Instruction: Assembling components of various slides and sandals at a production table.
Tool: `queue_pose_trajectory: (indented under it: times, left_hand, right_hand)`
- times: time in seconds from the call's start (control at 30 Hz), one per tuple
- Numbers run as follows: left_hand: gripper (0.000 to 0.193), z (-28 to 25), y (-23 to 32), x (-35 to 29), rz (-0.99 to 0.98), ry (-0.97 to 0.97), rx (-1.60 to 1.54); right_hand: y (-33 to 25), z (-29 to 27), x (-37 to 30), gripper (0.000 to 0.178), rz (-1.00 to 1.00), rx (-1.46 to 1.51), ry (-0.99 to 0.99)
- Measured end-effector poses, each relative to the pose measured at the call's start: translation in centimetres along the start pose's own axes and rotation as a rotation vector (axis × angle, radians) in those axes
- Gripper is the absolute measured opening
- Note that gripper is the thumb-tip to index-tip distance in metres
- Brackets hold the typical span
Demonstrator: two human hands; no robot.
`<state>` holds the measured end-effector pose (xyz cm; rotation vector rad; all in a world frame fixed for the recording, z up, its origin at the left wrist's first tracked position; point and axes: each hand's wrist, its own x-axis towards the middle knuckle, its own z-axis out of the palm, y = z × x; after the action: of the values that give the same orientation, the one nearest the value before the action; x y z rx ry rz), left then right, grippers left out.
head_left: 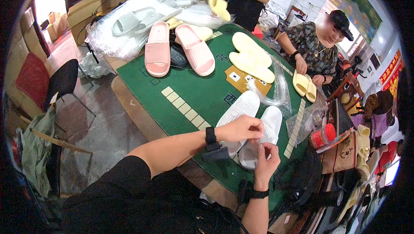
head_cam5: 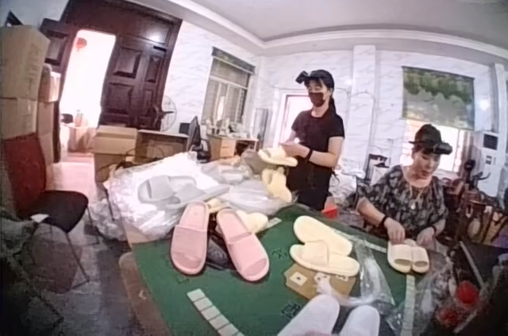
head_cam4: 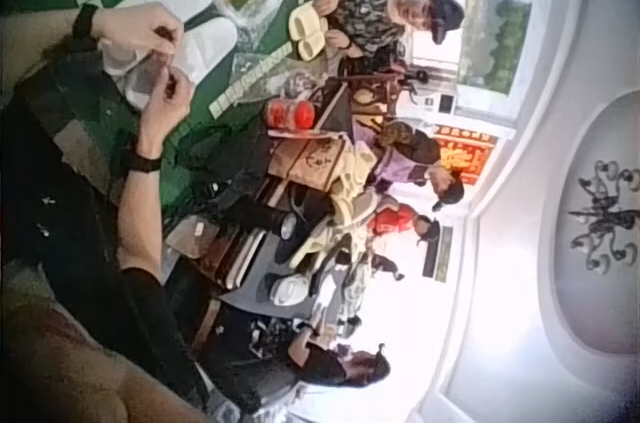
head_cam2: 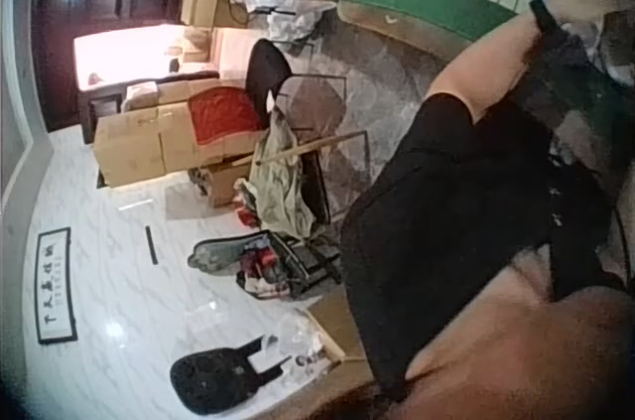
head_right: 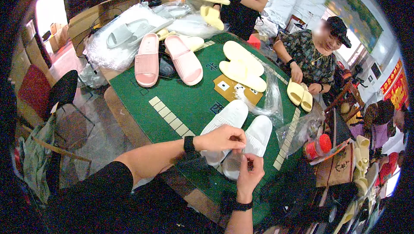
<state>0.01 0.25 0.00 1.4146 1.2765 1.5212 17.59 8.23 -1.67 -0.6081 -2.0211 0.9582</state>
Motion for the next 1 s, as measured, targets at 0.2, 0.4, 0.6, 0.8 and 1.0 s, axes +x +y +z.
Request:
queue_pose_trajectory:
  times: [0.2, 0.4, 0.6, 0.8, 1.0]
  left_hand:
    - [0.013, -1.1, 1.8, 0.0, -0.067, 0.036, -0.131]
    - [0.014, -0.4, 4.6, -1.2, 0.017, -0.127, -0.36]
    - [0.014, -2.1, 3.3, -0.3, 0.099, 0.146, -0.418]
    - [0.039, -3.0, 0.7, 0.7, 0.228, 0.357, 0.254]
    - [0.074, 0.3, 0.1, -0.1, 0.28, 0.073, 1.189]
  right_hand:
    - [-0.8, -0.3, 0.1, 0.022, 0.039, 0.216, 0.062]
    - [-2.8, -0.4, -0.2, 0.028, -0.163, 0.068, -0.302]
    - [-3.7, -0.7, -0.4, 0.025, -0.004, 0.417, -0.741]
    - [-2.2, -6.0, 0.6, 0.024, -0.051, 1.193, -0.366]
    - [2.4, -11.5, 3.8, 0.022, 0.121, 1.554, 0.174]
